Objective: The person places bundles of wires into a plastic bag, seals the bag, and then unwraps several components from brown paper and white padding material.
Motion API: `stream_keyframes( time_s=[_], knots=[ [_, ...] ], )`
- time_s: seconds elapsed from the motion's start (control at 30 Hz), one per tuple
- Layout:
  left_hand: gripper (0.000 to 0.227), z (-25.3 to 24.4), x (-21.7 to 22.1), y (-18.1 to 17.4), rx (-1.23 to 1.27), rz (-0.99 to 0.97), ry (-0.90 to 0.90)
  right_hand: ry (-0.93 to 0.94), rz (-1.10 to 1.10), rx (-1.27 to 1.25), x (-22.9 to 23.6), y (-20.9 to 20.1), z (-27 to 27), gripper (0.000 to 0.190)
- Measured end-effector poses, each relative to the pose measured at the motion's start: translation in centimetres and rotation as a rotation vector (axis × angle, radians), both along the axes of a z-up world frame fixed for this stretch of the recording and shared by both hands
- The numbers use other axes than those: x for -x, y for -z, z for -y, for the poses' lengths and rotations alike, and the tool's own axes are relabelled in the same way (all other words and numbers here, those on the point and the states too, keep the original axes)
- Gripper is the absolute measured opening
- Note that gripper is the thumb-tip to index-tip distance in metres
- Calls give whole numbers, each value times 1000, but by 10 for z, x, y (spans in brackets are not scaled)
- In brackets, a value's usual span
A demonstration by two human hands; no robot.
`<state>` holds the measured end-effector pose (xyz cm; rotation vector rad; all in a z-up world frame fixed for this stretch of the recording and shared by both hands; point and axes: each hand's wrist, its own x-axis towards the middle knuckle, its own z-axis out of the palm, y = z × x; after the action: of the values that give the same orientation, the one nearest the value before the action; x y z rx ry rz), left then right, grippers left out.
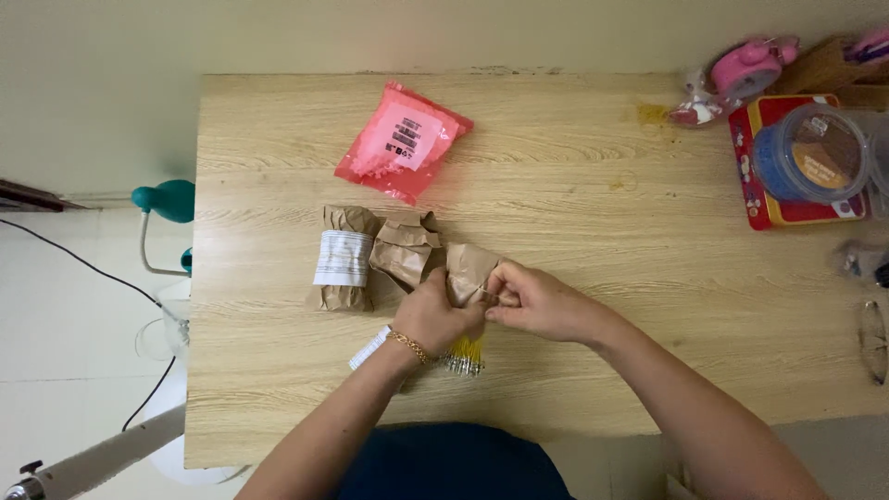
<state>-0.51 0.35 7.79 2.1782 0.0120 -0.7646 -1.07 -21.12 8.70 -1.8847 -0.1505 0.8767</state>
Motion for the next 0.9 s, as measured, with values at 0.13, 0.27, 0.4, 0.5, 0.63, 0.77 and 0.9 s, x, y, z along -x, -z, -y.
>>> stream_keyframes(
  time_s=[0.13,0.27,0.4,0.5,0.63,0.77,0.9],
  knots=[
    [110,2,-6,6,22,125,32,42,99,-38,-2,26,9,16],
    [117,6,-17,15,-71,110,80,175,178,152,-15,3,-14,19],
    [121,4,-20,17,-208,57,206,256,600,528,-19,31,-24,39],
    [120,-1,-20,4,-251,72,201,232,934,542,-18,48,-29,35],
    [119,-6,-21,2,-275,139,175,401,823,457,-21,36,-40,24],
    [114,-10,-22,5,-172,187,104,496,588,353,-26,46,-29,24],
    [110,-13,-19,20,-91,180,19,397,509,443,-29,45,-27,26]
  ],
)
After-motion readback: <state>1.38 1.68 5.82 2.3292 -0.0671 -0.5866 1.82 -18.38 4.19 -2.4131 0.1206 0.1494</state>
